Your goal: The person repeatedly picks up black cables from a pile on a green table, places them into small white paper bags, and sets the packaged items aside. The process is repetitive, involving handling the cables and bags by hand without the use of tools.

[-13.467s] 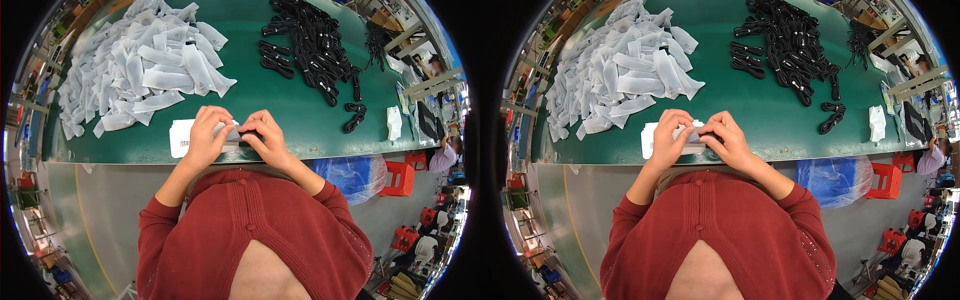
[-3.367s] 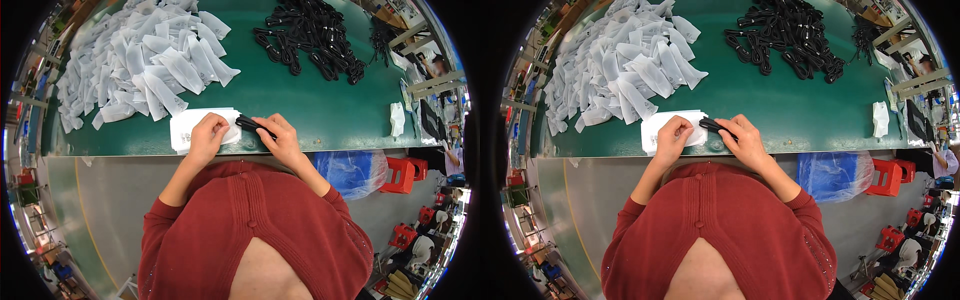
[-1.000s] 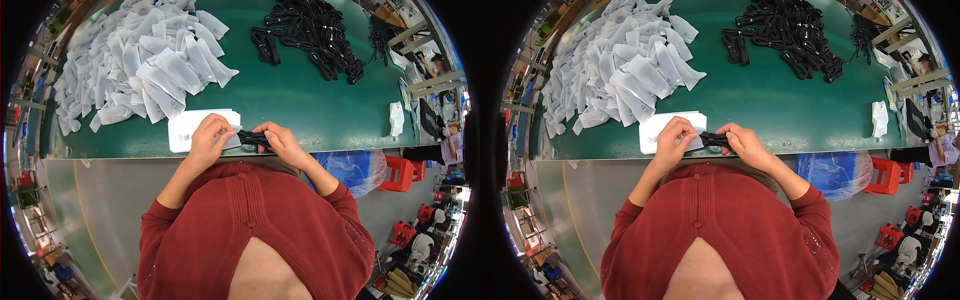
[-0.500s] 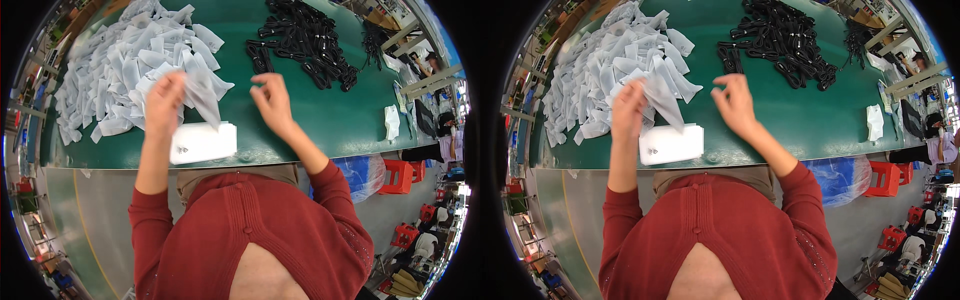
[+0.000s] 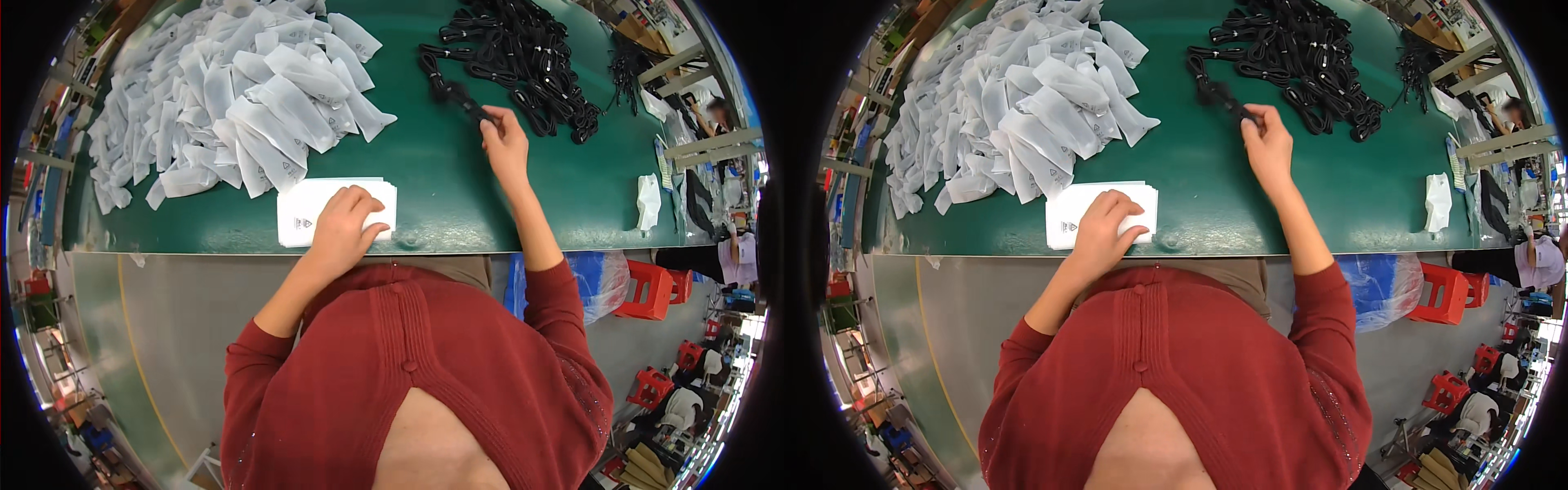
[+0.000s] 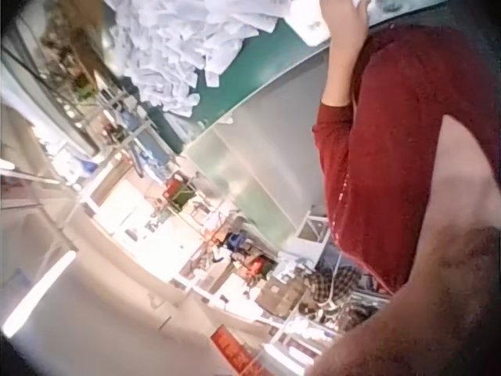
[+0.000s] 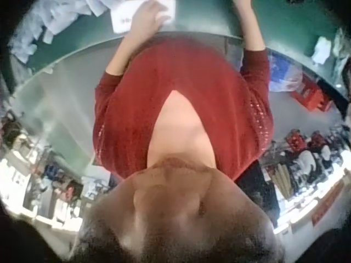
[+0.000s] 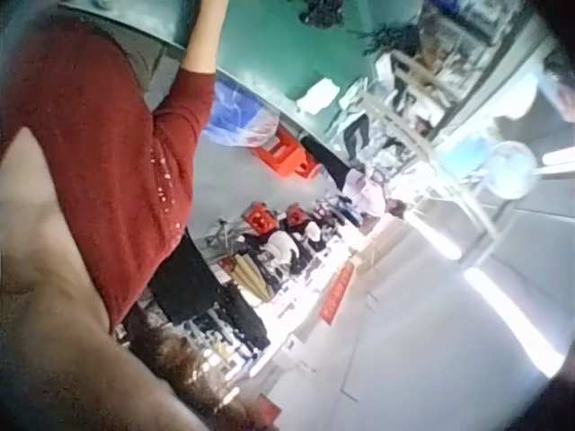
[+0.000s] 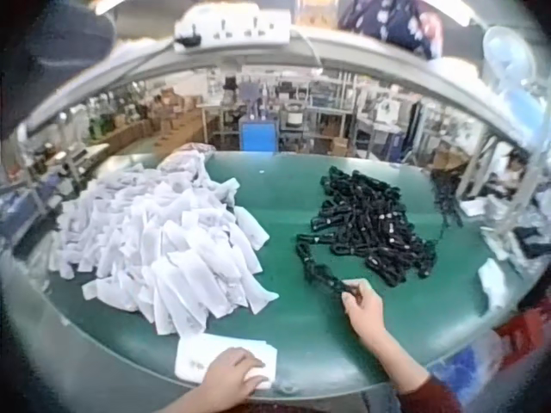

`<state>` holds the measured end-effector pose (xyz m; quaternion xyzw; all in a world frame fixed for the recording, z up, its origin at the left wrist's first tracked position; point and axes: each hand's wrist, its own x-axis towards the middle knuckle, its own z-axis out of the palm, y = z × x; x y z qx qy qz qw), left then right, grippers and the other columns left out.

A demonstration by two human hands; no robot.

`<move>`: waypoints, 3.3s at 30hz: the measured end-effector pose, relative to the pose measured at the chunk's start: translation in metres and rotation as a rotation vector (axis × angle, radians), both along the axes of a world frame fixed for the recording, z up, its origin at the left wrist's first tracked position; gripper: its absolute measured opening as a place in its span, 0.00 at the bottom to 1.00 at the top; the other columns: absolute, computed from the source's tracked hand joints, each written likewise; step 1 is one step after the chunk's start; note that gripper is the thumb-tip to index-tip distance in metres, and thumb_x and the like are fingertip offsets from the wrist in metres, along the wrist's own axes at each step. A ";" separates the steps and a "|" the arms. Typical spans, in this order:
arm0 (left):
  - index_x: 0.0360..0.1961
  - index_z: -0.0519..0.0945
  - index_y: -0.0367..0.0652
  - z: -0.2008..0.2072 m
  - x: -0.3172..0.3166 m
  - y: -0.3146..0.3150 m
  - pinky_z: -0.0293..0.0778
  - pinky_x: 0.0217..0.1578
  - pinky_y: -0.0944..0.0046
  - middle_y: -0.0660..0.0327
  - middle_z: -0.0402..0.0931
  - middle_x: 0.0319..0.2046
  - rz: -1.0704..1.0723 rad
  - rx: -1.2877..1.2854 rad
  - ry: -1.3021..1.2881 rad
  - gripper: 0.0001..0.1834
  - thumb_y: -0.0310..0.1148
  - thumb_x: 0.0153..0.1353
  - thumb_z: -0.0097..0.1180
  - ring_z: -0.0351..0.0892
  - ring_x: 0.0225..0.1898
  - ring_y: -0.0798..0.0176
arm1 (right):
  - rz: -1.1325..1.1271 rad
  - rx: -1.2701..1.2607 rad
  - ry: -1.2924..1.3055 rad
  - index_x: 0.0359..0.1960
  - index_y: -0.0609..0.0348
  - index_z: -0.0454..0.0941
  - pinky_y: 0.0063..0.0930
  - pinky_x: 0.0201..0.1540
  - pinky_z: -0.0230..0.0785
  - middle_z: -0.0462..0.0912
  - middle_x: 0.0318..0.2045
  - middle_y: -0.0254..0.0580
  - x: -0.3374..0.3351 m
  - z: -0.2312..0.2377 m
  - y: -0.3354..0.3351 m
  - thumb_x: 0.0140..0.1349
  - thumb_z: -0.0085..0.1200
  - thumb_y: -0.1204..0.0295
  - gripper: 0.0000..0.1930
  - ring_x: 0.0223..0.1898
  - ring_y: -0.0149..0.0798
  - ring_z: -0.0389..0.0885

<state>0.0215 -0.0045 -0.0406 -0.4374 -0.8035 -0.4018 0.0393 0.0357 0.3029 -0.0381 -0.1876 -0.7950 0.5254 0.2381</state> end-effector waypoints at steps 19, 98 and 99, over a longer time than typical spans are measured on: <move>0.31 0.78 0.36 -0.004 0.000 -0.003 0.65 0.31 0.71 0.65 0.72 0.27 0.129 0.251 -0.532 0.03 0.22 0.59 0.61 0.65 0.27 0.72 | 0.620 0.572 0.202 0.46 0.61 0.79 0.35 0.33 0.72 0.78 0.32 0.43 0.102 0.033 -0.070 0.52 0.58 0.85 0.18 0.31 0.44 0.78; 0.33 0.76 0.39 0.056 -0.030 0.026 0.66 0.55 0.62 0.59 0.75 0.47 -0.064 0.336 -0.359 0.05 0.28 0.62 0.59 0.72 0.52 0.63 | 0.349 0.122 0.520 0.46 0.65 0.73 0.27 0.38 0.71 0.73 0.47 0.47 0.038 0.040 -0.107 0.62 0.59 0.77 0.12 0.38 0.36 0.74; 0.34 0.76 0.39 0.054 -0.034 0.028 0.66 0.55 0.62 0.59 0.75 0.47 -0.100 0.427 -0.475 0.06 0.29 0.63 0.59 0.71 0.51 0.64 | 0.346 0.158 0.545 0.45 0.65 0.74 0.26 0.39 0.72 0.73 0.47 0.48 0.038 0.047 -0.107 0.61 0.59 0.78 0.12 0.38 0.37 0.74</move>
